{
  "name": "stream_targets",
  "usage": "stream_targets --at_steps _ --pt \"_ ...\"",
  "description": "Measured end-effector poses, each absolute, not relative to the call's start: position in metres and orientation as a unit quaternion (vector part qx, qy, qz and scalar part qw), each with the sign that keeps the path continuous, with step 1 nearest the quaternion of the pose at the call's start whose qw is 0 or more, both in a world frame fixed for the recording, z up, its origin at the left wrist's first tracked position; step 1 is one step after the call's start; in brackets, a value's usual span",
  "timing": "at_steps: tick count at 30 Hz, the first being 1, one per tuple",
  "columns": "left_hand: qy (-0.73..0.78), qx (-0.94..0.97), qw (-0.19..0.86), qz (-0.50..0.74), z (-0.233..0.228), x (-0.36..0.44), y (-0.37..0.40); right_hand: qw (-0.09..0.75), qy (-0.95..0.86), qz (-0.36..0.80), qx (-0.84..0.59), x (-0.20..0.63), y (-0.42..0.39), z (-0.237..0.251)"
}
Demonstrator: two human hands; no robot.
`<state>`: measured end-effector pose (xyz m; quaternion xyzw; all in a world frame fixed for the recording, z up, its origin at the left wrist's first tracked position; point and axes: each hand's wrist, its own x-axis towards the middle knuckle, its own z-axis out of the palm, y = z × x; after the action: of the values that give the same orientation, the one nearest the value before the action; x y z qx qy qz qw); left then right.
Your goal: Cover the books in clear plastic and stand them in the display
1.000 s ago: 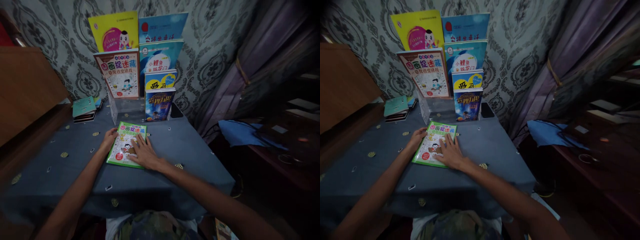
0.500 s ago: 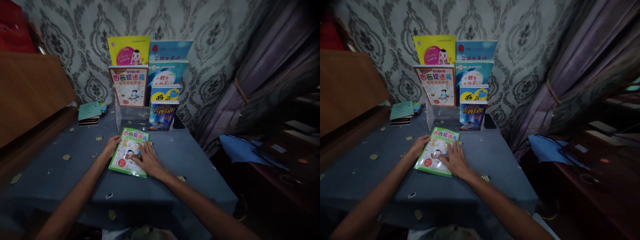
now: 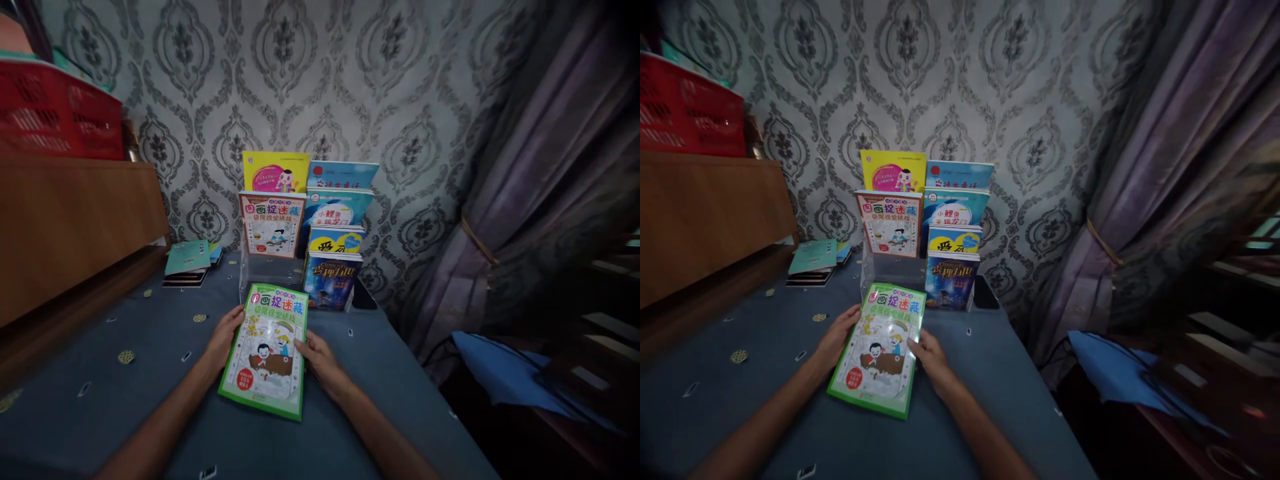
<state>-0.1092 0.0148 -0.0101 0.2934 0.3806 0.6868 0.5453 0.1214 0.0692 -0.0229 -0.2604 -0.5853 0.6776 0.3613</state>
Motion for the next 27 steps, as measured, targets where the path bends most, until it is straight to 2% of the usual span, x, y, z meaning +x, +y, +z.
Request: stream_targets --at_steps 8,18,27 --pt "0.366 0.289 0.536 0.704 0.004 -0.107 0.008 0.302 -0.560 0.744 -0.206 0.135 0.056 0.010" --pt "0.354 0.290 0.490 0.742 0.006 -0.120 -0.007 0.330 -0.714 0.598 -0.156 0.151 0.066 0.043" --pt "0.351 0.272 0.483 0.755 0.010 -0.121 -0.006 0.364 -0.739 0.531 -0.200 0.139 0.052 0.022"
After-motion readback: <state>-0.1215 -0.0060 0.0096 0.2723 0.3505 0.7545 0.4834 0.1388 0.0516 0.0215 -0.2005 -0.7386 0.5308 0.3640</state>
